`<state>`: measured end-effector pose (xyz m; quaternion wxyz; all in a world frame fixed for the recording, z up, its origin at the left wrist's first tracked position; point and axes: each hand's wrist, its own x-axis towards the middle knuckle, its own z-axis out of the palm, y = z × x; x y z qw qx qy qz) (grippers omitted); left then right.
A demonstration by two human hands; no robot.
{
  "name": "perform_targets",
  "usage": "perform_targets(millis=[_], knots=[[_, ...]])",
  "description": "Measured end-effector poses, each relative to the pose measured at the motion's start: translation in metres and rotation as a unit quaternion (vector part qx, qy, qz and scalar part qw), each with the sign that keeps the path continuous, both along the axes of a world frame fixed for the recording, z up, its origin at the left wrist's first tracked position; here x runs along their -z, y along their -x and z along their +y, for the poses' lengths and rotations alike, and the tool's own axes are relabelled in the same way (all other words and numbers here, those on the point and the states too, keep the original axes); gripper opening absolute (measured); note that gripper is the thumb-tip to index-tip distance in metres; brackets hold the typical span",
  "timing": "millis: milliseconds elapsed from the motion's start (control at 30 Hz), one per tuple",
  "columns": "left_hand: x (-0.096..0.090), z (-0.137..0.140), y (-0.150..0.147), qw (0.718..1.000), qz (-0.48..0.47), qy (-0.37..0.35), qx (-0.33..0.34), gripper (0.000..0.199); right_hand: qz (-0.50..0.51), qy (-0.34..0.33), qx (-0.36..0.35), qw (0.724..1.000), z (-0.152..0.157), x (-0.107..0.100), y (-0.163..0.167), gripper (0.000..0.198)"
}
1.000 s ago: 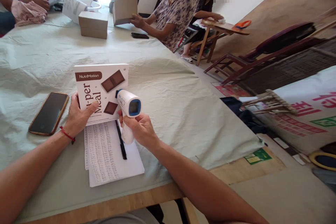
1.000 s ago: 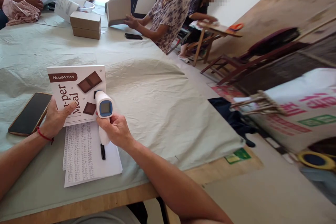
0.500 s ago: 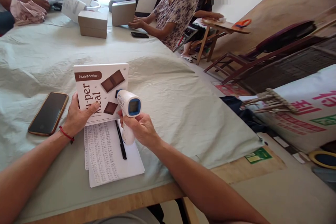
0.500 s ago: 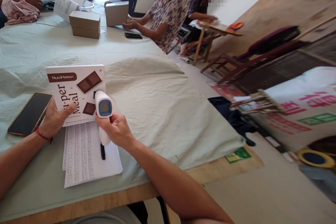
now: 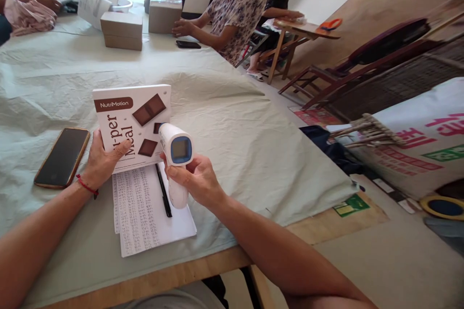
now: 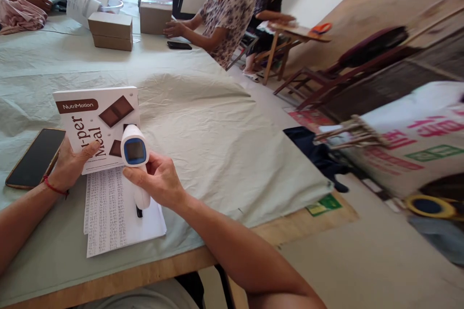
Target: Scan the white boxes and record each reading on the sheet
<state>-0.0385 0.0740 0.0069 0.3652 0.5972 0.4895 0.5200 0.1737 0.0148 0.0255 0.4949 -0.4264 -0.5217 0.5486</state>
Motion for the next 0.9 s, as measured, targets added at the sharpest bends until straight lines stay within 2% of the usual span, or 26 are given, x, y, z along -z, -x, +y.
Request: perform_targets(millis=[300,433,500,533,633,667,700,800,900], knots=[[-0.003,0.0,0.0,1.0,0.012,-0.005,-0.001,0.048,-0.1,-0.091,0.062,0.989,0.001,-0.008,-0.011,0.026],[-0.003,0.0,-0.001,1.0,0.002,-0.005,-0.002,0.047,-0.201,-0.133,0.128,0.962,0.016,-0.018,-0.037,0.027],[-0.003,0.0,-0.002,1.0,-0.003,-0.008,-0.002,0.047,-0.314,-0.102,0.142,0.933,0.025,-0.021,-0.051,0.03],[-0.002,-0.001,-0.002,1.0,-0.004,-0.008,-0.002,0.047,-0.393,-0.076,0.129,0.907,0.029,-0.021,-0.056,0.03],[-0.001,-0.001,-0.001,1.0,-0.003,-0.006,0.0,0.048,-0.629,-0.007,0.065,0.774,0.039,-0.017,-0.063,0.025],[-0.001,-0.001,-0.001,1.0,-0.003,-0.005,0.0,0.048,-0.674,0.008,0.045,0.738,0.041,-0.015,-0.063,0.023],[-0.001,-0.001,-0.001,1.0,-0.003,-0.005,0.0,0.048,-0.701,0.019,0.029,0.712,0.042,-0.013,-0.061,0.023],[-0.001,-0.001,-0.001,1.0,-0.008,-0.01,0.0,0.049,-0.733,0.041,-0.004,0.679,0.041,-0.013,-0.058,0.029],[-0.001,-0.001,-0.002,1.0,-0.011,-0.009,0.002,0.05,-0.733,-0.005,0.014,0.681,0.032,-0.021,-0.052,0.033]])
